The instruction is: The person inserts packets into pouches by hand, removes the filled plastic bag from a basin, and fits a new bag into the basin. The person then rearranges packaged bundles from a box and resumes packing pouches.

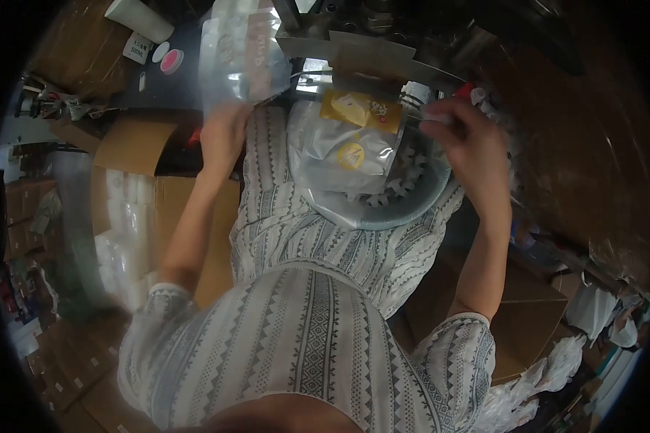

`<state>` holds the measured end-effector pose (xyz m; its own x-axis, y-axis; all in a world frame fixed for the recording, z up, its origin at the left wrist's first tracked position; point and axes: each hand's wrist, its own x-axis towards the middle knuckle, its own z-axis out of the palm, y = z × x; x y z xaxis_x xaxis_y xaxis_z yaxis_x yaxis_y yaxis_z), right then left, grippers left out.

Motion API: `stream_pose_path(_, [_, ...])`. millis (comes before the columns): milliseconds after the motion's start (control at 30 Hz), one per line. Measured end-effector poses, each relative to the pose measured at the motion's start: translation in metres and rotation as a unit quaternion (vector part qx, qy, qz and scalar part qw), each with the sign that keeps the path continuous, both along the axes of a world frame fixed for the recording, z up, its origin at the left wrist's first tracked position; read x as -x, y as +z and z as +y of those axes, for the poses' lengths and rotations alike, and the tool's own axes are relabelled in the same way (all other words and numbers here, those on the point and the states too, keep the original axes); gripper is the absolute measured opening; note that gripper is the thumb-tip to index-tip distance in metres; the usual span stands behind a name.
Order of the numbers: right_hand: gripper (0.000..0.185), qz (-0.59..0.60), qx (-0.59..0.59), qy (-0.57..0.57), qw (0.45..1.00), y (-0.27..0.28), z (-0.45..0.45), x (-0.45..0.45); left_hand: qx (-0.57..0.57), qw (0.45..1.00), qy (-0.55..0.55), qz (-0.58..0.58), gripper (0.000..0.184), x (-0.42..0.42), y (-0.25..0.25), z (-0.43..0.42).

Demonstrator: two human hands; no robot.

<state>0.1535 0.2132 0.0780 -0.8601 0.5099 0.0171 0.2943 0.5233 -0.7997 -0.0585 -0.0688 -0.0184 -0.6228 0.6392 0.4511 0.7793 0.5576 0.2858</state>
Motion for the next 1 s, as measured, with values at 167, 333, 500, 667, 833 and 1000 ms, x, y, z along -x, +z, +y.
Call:
stream_pose_path(167, [0.024, 0.107, -0.169, 0.147, 0.969, -0.008, -0.047, 0.043, -0.082, 0.996, 0.044, -0.009, 0.007, -0.037, 0.037, -0.002])
stream_pose_path(333, [0.022, 0.166, -0.194, 0.257, 0.932, -0.009, -0.057, 0.05, -0.087, 0.979, -0.102, -0.157, 0.009, -0.061, 0.045, 0.011])
stream_pose_path(500, [0.023, 0.042, 0.043, 0.169, 0.984, -0.017, -0.041, 0.042, -0.077, 0.916, -0.147, -0.365, 0.016, -0.075, 0.025, 0.052])
stream_pose_path(667, [0.021, 0.054, -0.102, 0.12, 0.986, -0.003, -0.022, 0.018, -0.067, 0.894, -0.108, -0.43, 0.019, -0.072, 0.025, 0.07])
stream_pose_path(833, [0.02, 0.053, -0.177, 0.169, 0.968, -0.008, -0.022, 0.015, -0.095, 0.934, -0.173, -0.298, 0.018, -0.071, 0.022, 0.065])
stream_pose_path(1000, [0.02, 0.018, -0.056, 0.17, 0.984, -0.007, -0.019, 0.023, -0.067, 0.951, -0.164, -0.254, 0.015, -0.074, 0.015, 0.061])
